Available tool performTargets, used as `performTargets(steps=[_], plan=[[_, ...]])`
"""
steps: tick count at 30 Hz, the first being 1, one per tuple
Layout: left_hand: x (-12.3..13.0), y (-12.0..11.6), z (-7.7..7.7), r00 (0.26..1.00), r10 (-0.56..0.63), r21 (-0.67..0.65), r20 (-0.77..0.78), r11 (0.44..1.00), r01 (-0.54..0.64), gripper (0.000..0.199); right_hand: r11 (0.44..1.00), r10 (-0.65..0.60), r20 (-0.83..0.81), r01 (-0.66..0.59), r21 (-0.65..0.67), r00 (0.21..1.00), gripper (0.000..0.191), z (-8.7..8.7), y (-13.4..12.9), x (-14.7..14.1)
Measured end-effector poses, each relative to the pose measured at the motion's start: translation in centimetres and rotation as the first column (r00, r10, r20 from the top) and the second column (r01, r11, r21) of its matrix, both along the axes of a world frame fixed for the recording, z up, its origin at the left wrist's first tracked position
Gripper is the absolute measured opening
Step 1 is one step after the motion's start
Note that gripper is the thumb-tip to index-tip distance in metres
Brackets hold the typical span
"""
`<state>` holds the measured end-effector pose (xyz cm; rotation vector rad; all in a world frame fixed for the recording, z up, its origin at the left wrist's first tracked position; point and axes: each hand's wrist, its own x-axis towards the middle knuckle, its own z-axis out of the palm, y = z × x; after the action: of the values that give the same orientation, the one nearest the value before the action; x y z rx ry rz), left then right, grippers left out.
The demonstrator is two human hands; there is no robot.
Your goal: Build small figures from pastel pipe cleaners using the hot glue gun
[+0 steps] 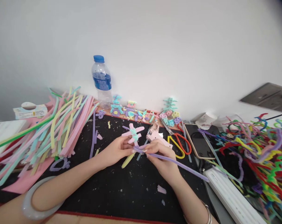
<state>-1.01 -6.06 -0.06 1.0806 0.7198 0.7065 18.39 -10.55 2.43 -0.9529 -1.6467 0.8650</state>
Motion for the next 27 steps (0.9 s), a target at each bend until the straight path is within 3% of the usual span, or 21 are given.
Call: performTargets(steps=[7, 12, 19, 27], plan=[[-0.1, -0.1, 0.2, 1.000, -0.016, 0.026, 0.002, 1.000, 0.016, 0.051, 0.989, -0.143, -0.028, 0.142, -0.046, 0.989, 0.010, -0.6, 0.3, 0.7], [-0.1, 0.0, 0.5, 0.999, -0.041, -0.007, 0.029, 0.999, 0.041, 0.046, 0.973, -0.210, -0.060, 0.202, -0.114, 0.976, 0.006, -0.9, 0.6, 0.9], [0.0, -0.1, 1.1, 1.000, -0.016, -0.055, 0.006, 0.998, 0.016, 0.042, 0.966, -0.228, -0.069, 0.217, -0.137, 0.971, 0.005, -0.5, 0.6, 0.6], [-0.1, -0.1, 0.7, 1.000, -0.013, -0.040, -0.012, 0.999, 0.013, 0.043, 0.978, -0.182, -0.089, 0.172, -0.115, 0.979, 0.006, -0.7, 0.4, 0.7]])
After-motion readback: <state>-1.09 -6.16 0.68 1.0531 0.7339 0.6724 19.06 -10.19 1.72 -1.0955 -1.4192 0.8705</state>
